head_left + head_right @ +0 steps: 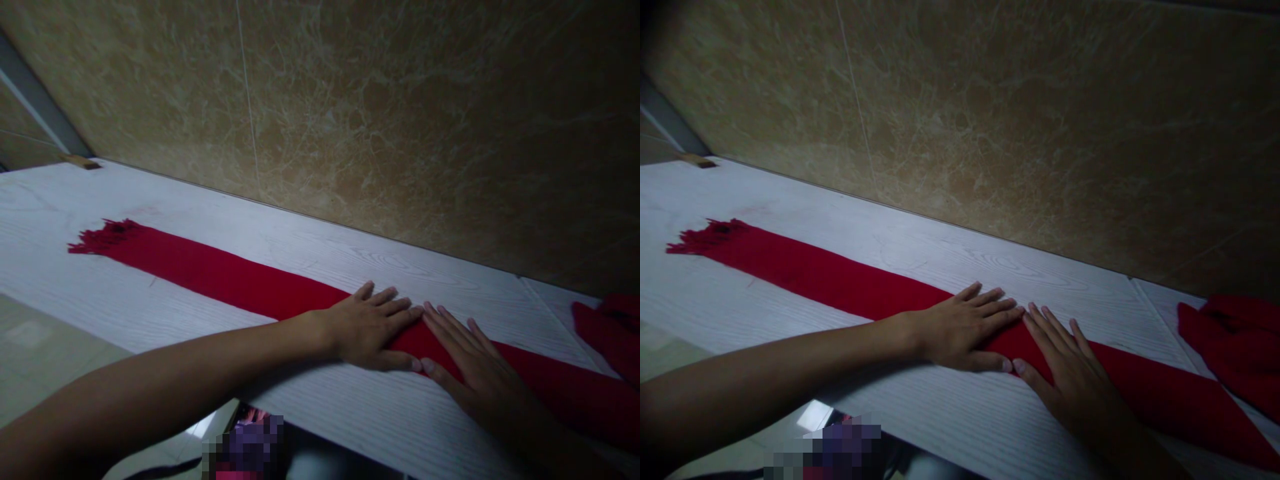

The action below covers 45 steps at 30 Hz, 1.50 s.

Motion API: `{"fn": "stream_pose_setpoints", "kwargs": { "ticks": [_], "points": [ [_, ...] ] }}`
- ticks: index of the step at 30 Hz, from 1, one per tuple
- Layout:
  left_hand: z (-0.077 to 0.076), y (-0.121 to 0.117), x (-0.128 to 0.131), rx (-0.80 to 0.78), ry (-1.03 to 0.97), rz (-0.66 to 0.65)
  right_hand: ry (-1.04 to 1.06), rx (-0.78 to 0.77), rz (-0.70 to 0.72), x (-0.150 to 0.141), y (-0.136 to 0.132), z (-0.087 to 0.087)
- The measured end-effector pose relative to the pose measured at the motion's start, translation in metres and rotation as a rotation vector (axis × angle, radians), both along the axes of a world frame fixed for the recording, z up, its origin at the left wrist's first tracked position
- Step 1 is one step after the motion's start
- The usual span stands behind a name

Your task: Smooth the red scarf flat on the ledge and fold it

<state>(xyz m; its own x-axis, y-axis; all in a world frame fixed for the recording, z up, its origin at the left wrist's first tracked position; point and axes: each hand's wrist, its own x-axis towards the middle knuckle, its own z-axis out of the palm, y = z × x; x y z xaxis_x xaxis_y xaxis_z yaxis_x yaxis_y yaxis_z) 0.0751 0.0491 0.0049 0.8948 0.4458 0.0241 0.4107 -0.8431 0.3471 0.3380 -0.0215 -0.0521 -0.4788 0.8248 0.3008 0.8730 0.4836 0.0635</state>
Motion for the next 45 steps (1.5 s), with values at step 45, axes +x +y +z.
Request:
{"fn": "stream_pose_setpoints", "kwargs": {
  "ticks": [45],
  "points": [
    [-0.0015, 0.0000, 0.0004, 0.010, -0.012, -0.005, 0.001, -0.016, 0.003, 0.0013, -0.0006, -0.0006]
  ]
}}
